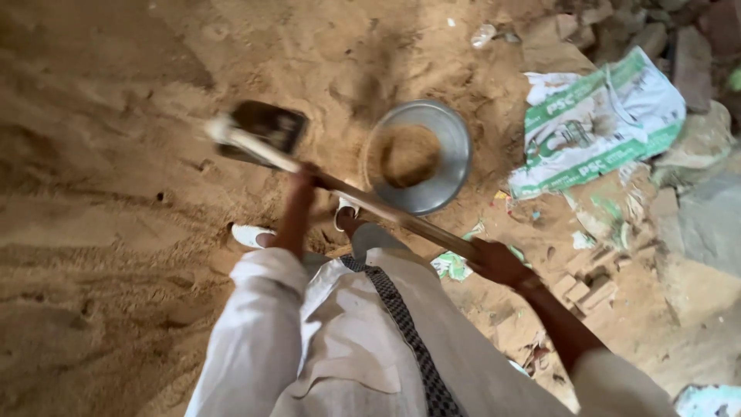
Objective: The person uses a hoe to break up and gather sand from a pit, then scoops the sand into a metal basin. The person repeatedly digs, loosens, and transfers sand into the basin throughout the clip.
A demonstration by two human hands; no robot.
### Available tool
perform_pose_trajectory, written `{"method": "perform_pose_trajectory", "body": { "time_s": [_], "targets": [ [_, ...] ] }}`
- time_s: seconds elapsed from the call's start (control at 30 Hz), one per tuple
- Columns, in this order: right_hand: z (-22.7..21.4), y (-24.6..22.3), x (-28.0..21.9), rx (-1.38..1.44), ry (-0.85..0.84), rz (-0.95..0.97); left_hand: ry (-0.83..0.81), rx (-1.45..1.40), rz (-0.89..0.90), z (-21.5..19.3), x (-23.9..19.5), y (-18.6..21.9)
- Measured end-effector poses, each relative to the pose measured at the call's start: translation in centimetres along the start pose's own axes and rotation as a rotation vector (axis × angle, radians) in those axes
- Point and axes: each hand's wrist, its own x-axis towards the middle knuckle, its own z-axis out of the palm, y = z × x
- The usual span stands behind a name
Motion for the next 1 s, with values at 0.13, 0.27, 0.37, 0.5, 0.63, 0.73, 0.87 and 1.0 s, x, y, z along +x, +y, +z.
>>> {"method": "perform_pose_trajectory", "body": {
  "time_s": [0.13,0.27,0.37,0.5,0.63,0.73,0.87,1.0],
  "targets": [
    [-1.7,-13.3,9.5,0.027,0.021,-0.207,0.305,-0.240,0.136,-9.4,0.1,9.3],
    [-3.7,-29.3,17.3,0.083,-0.006,-0.386,0.558,-0.343,-0.038,-10.9,-3.1,16.7],
    [-2.6,-39.5,23.5,0.063,-0.152,-0.334,0.577,-0.191,0.083,-9.6,-7.9,18.5],
    [4.9,-46.8,33.7,0.040,-0.056,-0.438,0.712,0.047,-0.230,-10.1,-8.3,15.0],
    [17.1,-36.7,31.1,0.025,-0.072,-0.500,0.780,-0.012,-0.264,-7.8,-18.4,7.1],
    [24.2,-31.3,31.3,0.016,0.030,-0.557,0.705,-0.105,-0.428,-8.3,-22.5,5.6],
    [21.3,-32.7,22.8,-0.153,-0.176,-0.297,0.520,-0.245,-0.668,-2.0,-25.6,-4.3],
    [23.0,-34.3,22.2,-0.122,-0.224,-0.310,0.288,-0.356,-0.644,-4.5,-26.4,-7.2]
  ]
}}
